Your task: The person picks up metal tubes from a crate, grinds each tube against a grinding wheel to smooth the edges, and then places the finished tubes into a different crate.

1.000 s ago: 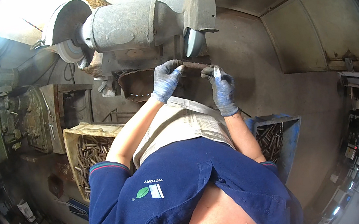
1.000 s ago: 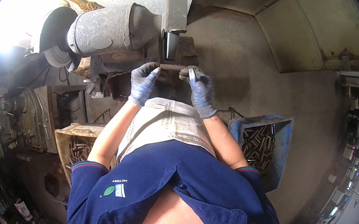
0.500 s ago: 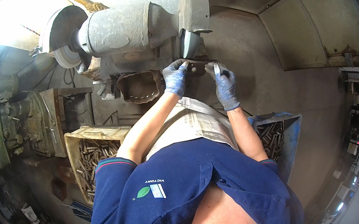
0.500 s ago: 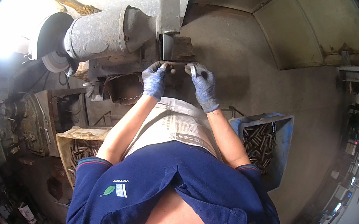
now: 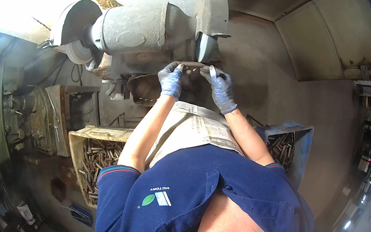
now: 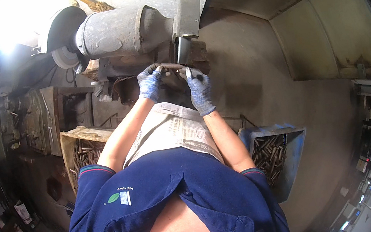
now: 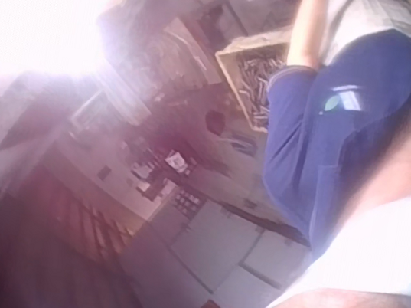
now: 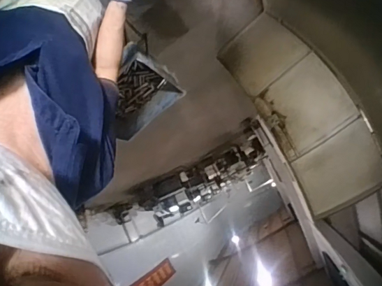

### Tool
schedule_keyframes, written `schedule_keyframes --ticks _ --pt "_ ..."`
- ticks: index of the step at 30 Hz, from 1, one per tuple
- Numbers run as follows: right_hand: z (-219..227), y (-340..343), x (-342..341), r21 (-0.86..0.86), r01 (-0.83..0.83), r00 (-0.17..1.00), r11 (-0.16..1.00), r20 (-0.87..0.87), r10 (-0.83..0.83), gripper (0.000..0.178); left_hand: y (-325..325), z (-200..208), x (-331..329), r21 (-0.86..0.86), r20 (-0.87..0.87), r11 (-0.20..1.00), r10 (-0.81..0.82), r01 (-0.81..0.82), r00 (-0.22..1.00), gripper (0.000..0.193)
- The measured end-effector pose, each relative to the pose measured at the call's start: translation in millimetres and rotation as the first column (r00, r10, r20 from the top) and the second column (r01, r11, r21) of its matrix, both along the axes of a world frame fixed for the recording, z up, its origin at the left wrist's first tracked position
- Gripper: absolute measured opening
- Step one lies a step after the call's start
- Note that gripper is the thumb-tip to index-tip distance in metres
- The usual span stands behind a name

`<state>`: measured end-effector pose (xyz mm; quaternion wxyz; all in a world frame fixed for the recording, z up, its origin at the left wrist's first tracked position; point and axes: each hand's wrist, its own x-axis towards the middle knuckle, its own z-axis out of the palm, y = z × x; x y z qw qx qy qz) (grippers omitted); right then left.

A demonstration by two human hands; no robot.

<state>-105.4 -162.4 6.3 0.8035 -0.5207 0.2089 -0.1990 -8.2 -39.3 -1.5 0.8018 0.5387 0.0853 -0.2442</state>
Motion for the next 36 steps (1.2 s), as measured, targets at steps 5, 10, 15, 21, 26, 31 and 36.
schedule_keyframes --ticks 5,10,15,21,26,31,36 --pt "5 2 2 0.052 0.013 0.999 0.999 -0.042 -0.011 0.029 2 7 3 0.047 0.014 0.999 -0.017 0.017 1.0 0.006" --pt "-6 -26 -11 0.059 0.058 0.996 0.997 -0.07 -0.054 0.031 -27 6 -9 0.013 -0.05 0.998 -0.054 0.055 0.997 0.007" --pt "-12 -36 -15 0.079 0.06 0.998 0.995 -0.033 -0.058 0.03 -36 -3 -9 0.066 -0.027 0.99 -0.122 0.124 0.992 0.007" --pt "-10 -11 0 0.115 0.044 0.997 0.992 -0.062 -0.037 0.033 -15 2 5 0.098 -0.039 0.995 -0.021 0.025 0.999 0.007" --pt "-9 3 9 0.153 -0.008 0.999 0.988 -0.031 0.013 0.037 1 18 13 0.138 -0.04 0.989 -0.038 0.043 0.999 0.007" --pt "-6 13 6 0.151 -0.04 0.999 0.988 0.022 0.037 0.036 18 1 15 0.02 -0.008 0.997 -0.074 0.074 0.997 0.008" --pt "8 17 -19 -0.369 -0.04 0.98 0.929 0.167 0.108 0.027 40 9 -2 0.003 0.237 0.988 -0.148 0.152 0.96 0.011"
